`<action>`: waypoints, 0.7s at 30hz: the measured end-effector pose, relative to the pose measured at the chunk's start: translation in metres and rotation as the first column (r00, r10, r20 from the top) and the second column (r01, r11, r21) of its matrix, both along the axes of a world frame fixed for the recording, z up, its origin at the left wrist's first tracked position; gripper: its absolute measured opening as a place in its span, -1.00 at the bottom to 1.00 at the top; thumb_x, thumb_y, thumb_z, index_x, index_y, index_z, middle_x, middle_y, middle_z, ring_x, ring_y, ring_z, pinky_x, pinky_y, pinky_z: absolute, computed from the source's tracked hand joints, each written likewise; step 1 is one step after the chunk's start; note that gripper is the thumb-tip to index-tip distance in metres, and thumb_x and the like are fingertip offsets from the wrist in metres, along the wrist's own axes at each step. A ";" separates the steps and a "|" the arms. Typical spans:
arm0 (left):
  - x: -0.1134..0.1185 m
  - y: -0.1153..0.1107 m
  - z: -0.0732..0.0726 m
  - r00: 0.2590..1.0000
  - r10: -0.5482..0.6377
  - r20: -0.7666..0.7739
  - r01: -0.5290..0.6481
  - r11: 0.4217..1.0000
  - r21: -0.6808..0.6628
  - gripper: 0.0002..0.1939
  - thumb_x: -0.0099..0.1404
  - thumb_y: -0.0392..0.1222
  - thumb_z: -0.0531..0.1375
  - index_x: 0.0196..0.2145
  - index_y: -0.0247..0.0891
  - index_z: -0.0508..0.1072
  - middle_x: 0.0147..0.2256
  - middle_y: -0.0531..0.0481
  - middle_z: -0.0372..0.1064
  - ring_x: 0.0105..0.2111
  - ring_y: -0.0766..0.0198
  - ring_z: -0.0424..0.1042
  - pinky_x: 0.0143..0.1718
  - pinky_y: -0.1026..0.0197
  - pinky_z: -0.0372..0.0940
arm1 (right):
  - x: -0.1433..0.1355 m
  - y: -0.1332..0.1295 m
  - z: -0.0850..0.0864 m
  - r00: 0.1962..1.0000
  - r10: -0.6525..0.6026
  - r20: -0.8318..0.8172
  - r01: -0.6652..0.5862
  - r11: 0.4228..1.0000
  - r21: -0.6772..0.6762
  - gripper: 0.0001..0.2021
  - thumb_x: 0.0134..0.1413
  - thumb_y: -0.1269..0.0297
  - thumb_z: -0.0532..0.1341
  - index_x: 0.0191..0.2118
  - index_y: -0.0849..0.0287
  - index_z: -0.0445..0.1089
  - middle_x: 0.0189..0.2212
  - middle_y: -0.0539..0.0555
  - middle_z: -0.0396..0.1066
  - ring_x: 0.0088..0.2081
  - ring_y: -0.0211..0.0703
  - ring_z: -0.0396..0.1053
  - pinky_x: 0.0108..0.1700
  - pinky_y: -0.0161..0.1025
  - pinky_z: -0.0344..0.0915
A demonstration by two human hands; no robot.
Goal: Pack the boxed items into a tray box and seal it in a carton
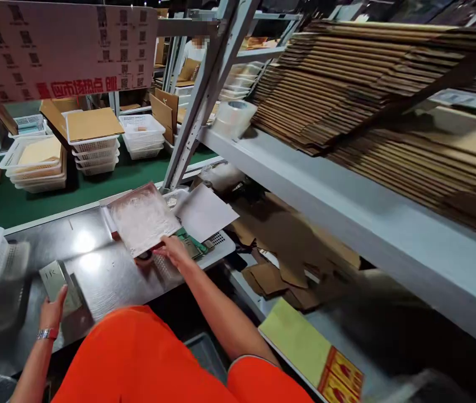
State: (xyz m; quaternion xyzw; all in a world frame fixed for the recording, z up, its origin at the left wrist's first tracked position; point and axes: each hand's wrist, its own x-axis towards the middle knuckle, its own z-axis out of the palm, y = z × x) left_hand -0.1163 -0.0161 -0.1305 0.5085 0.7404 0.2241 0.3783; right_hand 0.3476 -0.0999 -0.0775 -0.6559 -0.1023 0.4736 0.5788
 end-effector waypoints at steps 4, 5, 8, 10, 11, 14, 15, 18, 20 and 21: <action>-0.007 0.019 0.041 0.986 -0.045 0.159 0.030 0.995 0.098 -0.38 0.23 0.20 0.52 0.10 -0.26 0.69 0.04 -0.36 0.82 0.04 -0.21 0.82 0.08 -0.12 0.72 | -0.096 0.032 -0.032 0.970 0.238 -0.045 -0.242 0.957 -0.160 -0.89 0.38 0.50 0.27 -0.17 0.17 0.52 -0.43 0.06 0.62 -0.40 -0.12 0.64 -0.28 -0.32 0.65; -0.008 0.026 0.051 0.978 -0.106 0.178 0.081 0.987 0.142 -0.34 0.19 0.22 0.55 0.11 -0.25 0.71 0.05 -0.33 0.83 0.04 -0.19 0.82 0.10 -0.10 0.71 | -0.115 0.039 -0.040 0.956 0.288 -0.063 -0.295 0.936 -0.194 -0.89 0.37 0.50 0.28 -0.18 0.16 0.52 -0.45 0.06 0.62 -0.40 -0.11 0.64 -0.30 -0.32 0.63; -0.007 0.049 0.066 0.942 -0.286 0.174 0.251 0.947 0.199 -0.27 0.13 0.29 0.60 0.10 -0.24 0.75 0.02 -0.28 0.84 0.03 -0.19 0.82 0.12 -0.09 0.69 | -0.154 0.059 -0.058 0.900 0.423 -0.108 -0.436 0.855 -0.282 -0.92 0.37 0.48 0.31 -0.18 0.18 0.50 -0.52 0.05 0.58 -0.40 -0.04 0.64 -0.34 -0.32 0.59; -0.001 0.063 0.066 0.921 -0.368 0.125 0.345 0.923 0.171 -0.29 0.16 0.27 0.59 0.11 -0.25 0.76 -0.01 -0.27 0.84 -0.01 -0.20 0.82 0.07 -0.08 0.68 | -0.166 0.069 -0.067 0.873 0.476 -0.105 -0.481 0.809 -0.338 -0.95 0.38 0.43 0.34 -0.18 0.19 0.48 -0.56 0.04 0.53 -0.44 -0.01 0.62 -0.35 -0.29 0.58; 0.002 0.069 0.064 0.911 -0.401 0.096 0.386 0.911 0.143 -0.32 0.20 0.23 0.58 0.13 -0.26 0.76 -0.02 -0.27 0.84 -0.02 -0.19 0.82 0.06 -0.08 0.68 | -0.168 0.073 -0.070 0.870 0.485 -0.090 -0.482 0.799 -0.360 -0.94 0.39 0.41 0.36 -0.18 0.20 0.48 -0.56 0.03 0.52 -0.45 -0.01 0.61 -0.35 -0.26 0.59; 0.016 0.080 0.053 0.888 -0.460 0.014 0.459 0.887 0.061 -0.43 0.36 0.05 0.53 0.22 -0.30 0.73 0.05 -0.28 0.84 0.05 -0.14 0.82 0.11 -0.01 0.65 | -0.164 0.075 -0.073 0.883 0.470 0.007 -0.432 0.816 -0.384 -0.90 0.46 0.32 0.37 -0.05 0.22 0.50 -0.42 0.08 0.59 -0.37 0.00 0.67 -0.18 -0.16 0.68; 0.021 0.082 0.049 0.876 -0.482 -0.016 0.482 0.875 0.039 -0.46 0.42 -0.01 0.50 0.25 -0.32 0.72 0.10 -0.29 0.83 0.10 -0.13 0.81 0.14 0.02 0.63 | -0.162 0.072 -0.074 0.891 0.453 0.044 -0.404 0.832 -0.380 -0.86 0.49 0.29 0.36 0.04 0.21 0.51 -0.31 0.12 0.65 -0.25 0.03 0.72 -0.06 -0.11 0.71; 0.035 0.087 0.039 0.820 -0.552 -0.152 0.552 0.833 -0.050 -0.50 0.61 -0.01 0.39 0.31 -0.41 0.68 0.20 -0.38 0.78 0.21 -0.14 0.77 0.17 0.07 0.56 | -0.163 0.058 -0.078 0.862 0.396 0.317 -0.303 0.903 -0.304 -0.66 0.52 0.30 0.33 0.30 0.18 0.50 0.19 0.33 0.66 0.33 0.21 0.63 0.42 0.09 0.59; 0.044 0.094 0.032 0.789 -0.571 -0.228 0.562 0.820 -0.109 -0.47 0.67 0.05 0.35 0.32 -0.45 0.67 0.21 -0.46 0.76 0.24 -0.18 0.75 0.17 0.06 0.53 | -0.171 0.050 -0.083 0.731 0.370 0.573 -0.319 0.928 -0.192 -0.55 0.47 0.36 0.35 0.39 0.19 0.50 0.47 0.42 0.50 0.59 0.31 0.37 0.65 0.21 0.35; 0.048 0.098 0.029 0.769 -0.582 -0.266 0.569 0.812 -0.131 -0.45 0.70 0.08 0.33 0.34 -0.46 0.66 0.21 -0.49 0.75 0.25 -0.19 0.75 0.17 0.05 0.52 | -0.178 0.048 -0.086 0.644 0.365 0.672 -0.374 0.917 -0.139 -0.52 0.44 0.39 0.36 0.40 0.20 0.52 0.54 0.43 0.43 0.64 0.34 0.30 0.70 0.25 0.27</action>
